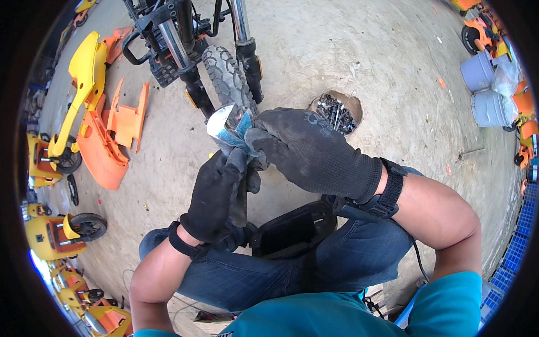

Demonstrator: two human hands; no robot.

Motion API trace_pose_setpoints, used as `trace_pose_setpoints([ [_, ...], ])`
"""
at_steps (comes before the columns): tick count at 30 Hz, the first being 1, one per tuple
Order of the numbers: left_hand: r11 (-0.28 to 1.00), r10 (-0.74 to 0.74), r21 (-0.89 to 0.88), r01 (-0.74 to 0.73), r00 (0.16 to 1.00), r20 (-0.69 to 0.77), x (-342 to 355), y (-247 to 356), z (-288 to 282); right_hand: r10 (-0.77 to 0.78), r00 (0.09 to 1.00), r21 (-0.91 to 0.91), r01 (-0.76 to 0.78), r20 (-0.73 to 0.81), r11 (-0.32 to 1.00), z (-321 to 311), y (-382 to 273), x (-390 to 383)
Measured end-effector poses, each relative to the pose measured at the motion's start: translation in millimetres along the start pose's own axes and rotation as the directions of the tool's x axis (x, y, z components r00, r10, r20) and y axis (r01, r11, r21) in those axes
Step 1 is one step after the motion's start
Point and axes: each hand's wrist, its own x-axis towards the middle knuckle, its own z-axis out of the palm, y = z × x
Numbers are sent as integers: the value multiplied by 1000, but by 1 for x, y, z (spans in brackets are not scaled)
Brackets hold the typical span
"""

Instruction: The person loosens a bolt on a motorcycle front wheel using a large adjustable wrench and a smaller wrench, then wipes the wheel area with a blue cloth.

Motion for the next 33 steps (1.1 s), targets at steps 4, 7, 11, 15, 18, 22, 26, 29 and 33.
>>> trace_pose_setpoints([
  [4, 1000, -10, -4, 10, 1000, 19, -1, -1, -1, -16, 1000, 0, 16, -27, 1000, 3, 3, 0],
  [7, 999, 34, 22, -35, 999, 34, -1, -4, -3, -21, 999, -12, 20, -33, 1000, 5, 6, 2],
  [11, 997, 71, -26, -72, 997, -33, 0, -4, 2, -35, 999, -41, 33, -39, 999, 5, 5, 2],
  [15, 1000, 25, 4, -25, 999, 26, -3, -2, -2, -38, 999, -33, 38, -3, 999, 4, 2, 2],
  [18, 1000, 20, 1, -21, 997, 70, -1, -3, -1, -91, 996, -71, 91, 4, 993, 0, 2, 0],
  [22, 999, 38, 32, -41, 995, 91, 0, -4, -3, -198, 980, -123, 197, 8, 973, -3, 6, 0],
  [26, 1000, 25, 17, -26, 997, 75, 1, -6, -4, -172, 985, -90, 171, -10, 981, 0, 4, 3],
  [29, 999, 53, 1, -53, 995, 80, -3, -4, -3, -146, 989, -128, 148, 32, 981, 0, -3, 7],
  [33, 995, 100, 22, -102, 992, 79, -1, -6, -3, -301, 946, -342, 325, 121, 882, -9, 4, 4],
])
